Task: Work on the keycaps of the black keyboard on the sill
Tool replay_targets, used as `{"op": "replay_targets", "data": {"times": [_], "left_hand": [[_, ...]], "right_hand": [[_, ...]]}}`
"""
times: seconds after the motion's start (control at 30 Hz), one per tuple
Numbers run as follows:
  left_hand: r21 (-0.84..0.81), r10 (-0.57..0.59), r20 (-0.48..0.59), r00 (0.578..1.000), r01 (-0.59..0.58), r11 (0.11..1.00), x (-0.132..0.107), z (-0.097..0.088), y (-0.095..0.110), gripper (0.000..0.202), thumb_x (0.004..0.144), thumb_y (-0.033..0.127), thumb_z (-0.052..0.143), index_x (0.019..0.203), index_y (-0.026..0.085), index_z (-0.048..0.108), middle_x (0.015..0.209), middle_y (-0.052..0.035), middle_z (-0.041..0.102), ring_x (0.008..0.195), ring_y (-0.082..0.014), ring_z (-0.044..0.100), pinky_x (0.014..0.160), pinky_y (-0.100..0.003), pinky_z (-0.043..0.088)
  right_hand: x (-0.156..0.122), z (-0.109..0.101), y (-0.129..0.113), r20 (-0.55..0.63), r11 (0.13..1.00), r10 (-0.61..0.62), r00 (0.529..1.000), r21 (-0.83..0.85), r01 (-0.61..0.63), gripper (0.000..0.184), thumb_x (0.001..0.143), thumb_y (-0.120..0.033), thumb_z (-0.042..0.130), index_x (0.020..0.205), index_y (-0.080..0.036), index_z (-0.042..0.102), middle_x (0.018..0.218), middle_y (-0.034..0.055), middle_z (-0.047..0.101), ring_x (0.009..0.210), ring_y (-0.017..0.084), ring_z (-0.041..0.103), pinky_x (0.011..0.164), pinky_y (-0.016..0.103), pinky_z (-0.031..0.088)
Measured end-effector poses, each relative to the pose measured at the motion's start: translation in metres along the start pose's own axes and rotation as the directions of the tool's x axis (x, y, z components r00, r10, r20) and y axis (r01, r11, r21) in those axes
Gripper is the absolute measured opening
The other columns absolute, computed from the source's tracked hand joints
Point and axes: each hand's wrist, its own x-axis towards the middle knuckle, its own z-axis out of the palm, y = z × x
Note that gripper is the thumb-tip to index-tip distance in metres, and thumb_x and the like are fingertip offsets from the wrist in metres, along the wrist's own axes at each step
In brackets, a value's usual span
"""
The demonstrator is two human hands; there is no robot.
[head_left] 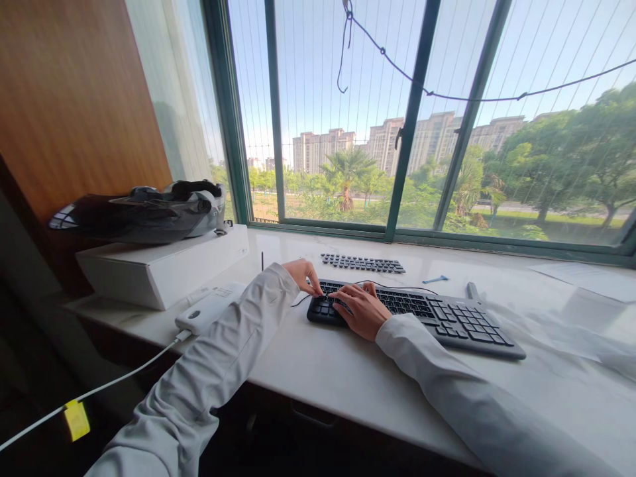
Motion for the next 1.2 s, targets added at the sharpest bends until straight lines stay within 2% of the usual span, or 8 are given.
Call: {"op": "replay_targets", "data": {"times": [0.2, 0.37, 0.57, 0.73, 0.9, 1.03, 1.2], "left_hand": [[0.127, -0.023, 0.004, 1.000, 0.022, 0.992, 0.001, 0.000, 0.007, 0.023, 0.067, 0.029, 0.076, 0.089, 0.024, 0.078, 0.064, 0.0015, 0.072, 0.055, -0.0070, 0.054, 0.058, -0.017, 0.037], [0.248, -0.088, 0.000, 0.996, 0.086, 0.965, 0.001, 0.000, 0.017, 0.024, 0.066, 0.031, 0.077, 0.090, 0.027, 0.078, 0.063, 0.0026, 0.071, 0.054, -0.0076, 0.051, 0.052, -0.019, 0.033], [0.301, -0.125, -0.024, 0.992, 0.127, 0.945, 0.001, 0.004, 0.028, 0.020, 0.067, 0.025, 0.075, 0.086, 0.028, 0.078, 0.069, 0.0007, 0.074, 0.062, -0.0112, 0.059, 0.058, -0.019, 0.039], [0.369, -0.191, -0.073, 0.979, 0.205, 0.906, -0.009, 0.009, 0.039, 0.026, 0.068, 0.020, 0.064, 0.089, 0.030, 0.078, 0.078, -0.0018, 0.075, 0.069, -0.0173, 0.063, 0.062, -0.024, 0.044], [0.436, -0.234, -0.043, 0.971, 0.229, 0.870, -0.017, 0.008, 0.050, 0.030, 0.069, 0.028, 0.060, 0.095, 0.034, 0.076, 0.079, -0.0023, 0.074, 0.068, -0.0170, 0.064, 0.062, -0.025, 0.045], [0.506, -0.273, -0.058, 0.960, 0.264, 0.821, -0.015, 0.010, 0.062, 0.029, 0.068, 0.028, 0.060, 0.091, 0.034, 0.077, 0.079, -0.0058, 0.073, 0.071, -0.0217, 0.065, 0.061, -0.028, 0.045], [0.546, -0.296, -0.064, 0.953, 0.282, 0.789, -0.013, 0.011, 0.071, 0.026, 0.068, 0.028, 0.061, 0.087, 0.032, 0.078, 0.080, -0.0067, 0.073, 0.071, -0.0214, 0.065, 0.062, -0.028, 0.046]], "right_hand": [[-0.001, 0.002, -0.003, 0.012, 1.000, -0.019, 1.000, 0.001, 0.019, 0.038, 0.098, -0.041, 0.039, 0.131, -0.031, 0.055, 0.117, 0.0064, 0.062, 0.103, 0.020, 0.054, 0.086, 0.039, 0.027], [-0.001, 0.003, -0.003, 0.027, 1.000, -0.019, 0.999, 0.009, 0.018, 0.039, 0.098, -0.043, 0.036, 0.131, -0.034, 0.055, 0.118, 0.0065, 0.061, 0.103, 0.021, 0.052, 0.086, 0.039, 0.025], [0.000, 0.003, -0.004, 0.042, 1.000, -0.013, 0.999, 0.019, 0.012, 0.040, 0.099, -0.042, 0.036, 0.133, -0.033, 0.054, 0.116, 0.0071, 0.061, 0.103, 0.021, 0.051, 0.086, 0.038, 0.025], [0.000, 0.002, -0.006, 0.039, 1.000, -0.021, 0.999, 0.008, 0.021, 0.040, 0.100, -0.040, 0.033, 0.132, -0.031, 0.054, 0.115, 0.0073, 0.061, 0.101, 0.020, 0.051, 0.086, 0.039, 0.025], [-0.001, 0.000, -0.007, 0.041, 0.998, -0.053, 0.998, -0.021, 0.054, 0.039, 0.101, -0.037, 0.032, 0.132, -0.028, 0.054, 0.113, 0.0077, 0.061, 0.099, 0.020, 0.051, 0.087, 0.040, 0.024], [0.000, 0.000, -0.007, 0.038, 0.997, -0.065, 0.997, -0.034, 0.066, 0.039, 0.101, -0.037, 0.031, 0.130, -0.027, 0.055, 0.112, 0.0076, 0.062, 0.099, 0.020, 0.052, 0.089, 0.041, 0.023], [0.000, 0.002, -0.007, 0.030, 0.997, -0.067, 0.997, -0.035, 0.068, 0.038, 0.101, -0.036, 0.032, 0.129, -0.028, 0.056, 0.111, 0.0078, 0.062, 0.098, 0.020, 0.053, 0.088, 0.041, 0.023]]}}
